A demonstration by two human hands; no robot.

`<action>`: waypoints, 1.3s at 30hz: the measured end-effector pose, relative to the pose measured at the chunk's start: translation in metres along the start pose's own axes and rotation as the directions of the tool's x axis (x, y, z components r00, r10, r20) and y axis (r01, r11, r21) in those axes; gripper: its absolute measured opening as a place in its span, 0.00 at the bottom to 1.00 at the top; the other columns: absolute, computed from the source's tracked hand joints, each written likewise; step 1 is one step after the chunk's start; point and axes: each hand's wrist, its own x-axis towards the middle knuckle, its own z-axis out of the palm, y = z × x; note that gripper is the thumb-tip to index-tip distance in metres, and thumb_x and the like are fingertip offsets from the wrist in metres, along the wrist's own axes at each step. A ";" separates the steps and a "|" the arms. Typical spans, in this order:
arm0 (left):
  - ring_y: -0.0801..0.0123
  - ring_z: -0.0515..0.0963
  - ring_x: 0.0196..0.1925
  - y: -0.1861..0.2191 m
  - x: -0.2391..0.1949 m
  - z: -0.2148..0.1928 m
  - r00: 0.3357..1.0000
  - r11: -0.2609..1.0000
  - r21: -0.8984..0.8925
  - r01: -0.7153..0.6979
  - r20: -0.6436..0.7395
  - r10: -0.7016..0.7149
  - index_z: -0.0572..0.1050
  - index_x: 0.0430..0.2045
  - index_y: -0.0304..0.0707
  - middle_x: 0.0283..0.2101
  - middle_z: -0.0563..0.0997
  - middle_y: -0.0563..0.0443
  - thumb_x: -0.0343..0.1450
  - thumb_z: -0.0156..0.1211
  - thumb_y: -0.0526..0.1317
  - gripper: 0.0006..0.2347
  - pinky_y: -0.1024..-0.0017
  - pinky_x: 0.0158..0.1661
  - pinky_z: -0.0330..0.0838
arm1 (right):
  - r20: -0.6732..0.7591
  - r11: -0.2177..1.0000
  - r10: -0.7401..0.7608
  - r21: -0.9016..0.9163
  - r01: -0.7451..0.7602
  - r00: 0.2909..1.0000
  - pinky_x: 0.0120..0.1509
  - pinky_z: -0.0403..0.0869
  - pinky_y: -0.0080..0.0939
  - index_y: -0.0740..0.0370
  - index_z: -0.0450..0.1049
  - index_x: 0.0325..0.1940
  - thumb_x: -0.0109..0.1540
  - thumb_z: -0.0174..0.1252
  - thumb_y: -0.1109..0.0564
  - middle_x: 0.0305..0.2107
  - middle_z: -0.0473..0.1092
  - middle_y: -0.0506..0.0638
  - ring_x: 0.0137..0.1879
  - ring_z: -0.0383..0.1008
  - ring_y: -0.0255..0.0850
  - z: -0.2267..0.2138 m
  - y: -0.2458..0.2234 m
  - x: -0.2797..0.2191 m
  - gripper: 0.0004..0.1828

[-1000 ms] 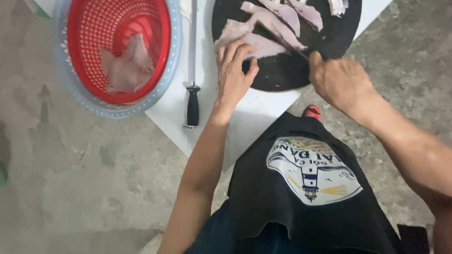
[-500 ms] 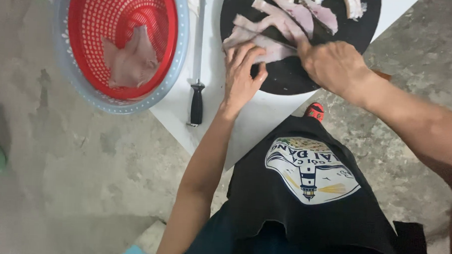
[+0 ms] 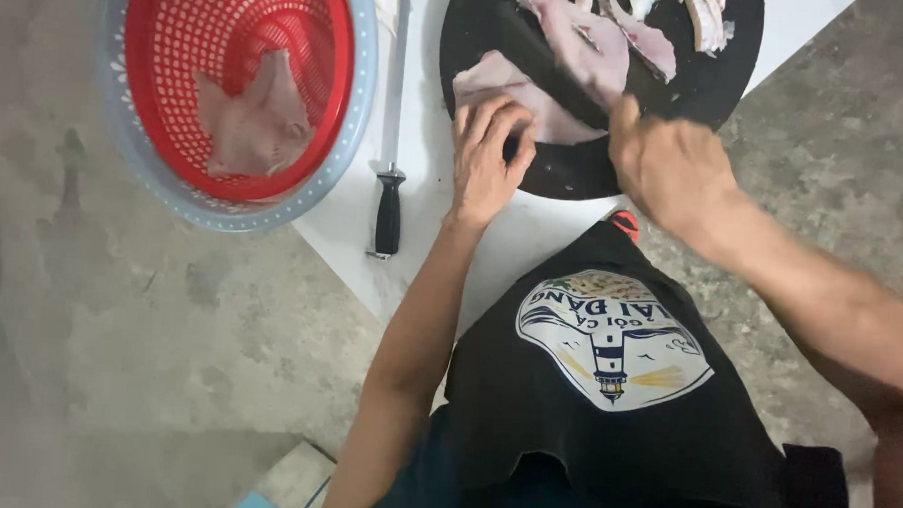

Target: The person slices a large piece of raw fish fillet into smaller strips on a black cutting board using a large knife. They repeatedly transfer the cut pieces into a red plastic colander placed next to the board.

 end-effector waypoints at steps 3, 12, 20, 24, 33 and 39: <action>0.52 0.72 0.58 0.001 -0.002 0.002 1.000 1.000 0.013 0.016 -0.025 -0.016 0.76 0.44 0.44 0.53 0.75 0.52 0.70 0.66 0.36 0.10 0.58 0.62 0.67 | 0.138 0.999 -0.038 -0.006 0.040 0.990 0.23 0.75 0.50 0.76 0.65 0.52 0.71 0.41 0.62 0.24 0.74 0.62 0.24 0.78 0.55 -0.007 -0.010 -0.024 0.12; 0.52 0.71 0.59 0.001 0.001 0.007 0.999 0.996 0.084 0.034 0.002 -0.034 0.75 0.48 0.44 0.56 0.74 0.52 0.68 0.67 0.39 0.15 0.55 0.62 0.64 | 0.202 0.991 -0.007 -0.133 0.034 0.979 0.24 0.75 0.48 0.66 0.65 0.43 0.67 0.48 0.61 0.23 0.73 0.60 0.25 0.79 0.52 -0.006 -0.017 -0.037 0.05; 0.55 0.71 0.62 -0.003 0.004 0.004 0.999 0.995 0.097 0.023 0.036 -0.027 0.74 0.49 0.47 0.58 0.73 0.55 0.66 0.68 0.39 0.17 0.54 0.61 0.64 | 0.155 0.997 -0.052 -0.047 0.060 0.987 0.24 0.76 0.46 0.67 0.65 0.42 0.63 0.52 0.63 0.22 0.73 0.59 0.26 0.79 0.50 -0.001 -0.023 -0.007 0.06; 0.54 0.71 0.63 -0.006 0.006 -0.001 0.992 0.993 0.118 0.001 0.128 -0.016 0.74 0.50 0.47 0.58 0.74 0.55 0.65 0.67 0.38 0.18 0.54 0.62 0.65 | 0.094 0.996 -0.084 -0.004 0.085 0.992 0.26 0.77 0.46 0.68 0.66 0.45 0.64 0.53 0.61 0.22 0.75 0.59 0.27 0.80 0.51 0.018 -0.035 0.041 0.08; 0.52 0.70 0.63 -0.007 0.009 -0.006 0.995 0.985 0.166 0.044 0.082 -0.058 0.73 0.51 0.43 0.59 0.73 0.51 0.65 0.69 0.39 0.20 0.54 0.60 0.65 | 0.168 0.997 -0.065 0.054 0.057 0.984 0.22 0.76 0.47 0.75 0.67 0.54 0.63 0.52 0.61 0.21 0.74 0.56 0.23 0.79 0.50 0.007 -0.030 -0.002 0.18; 0.54 0.71 0.63 0.000 0.012 -0.007 0.989 0.996 0.077 0.038 0.137 -0.048 0.74 0.51 0.44 0.58 0.74 0.53 0.65 0.68 0.38 0.19 0.55 0.62 0.65 | 0.088 0.998 -0.022 0.060 0.017 0.996 0.24 0.76 0.47 0.68 0.66 0.43 0.65 0.50 0.62 0.22 0.75 0.57 0.26 0.80 0.50 0.038 -0.042 0.047 0.05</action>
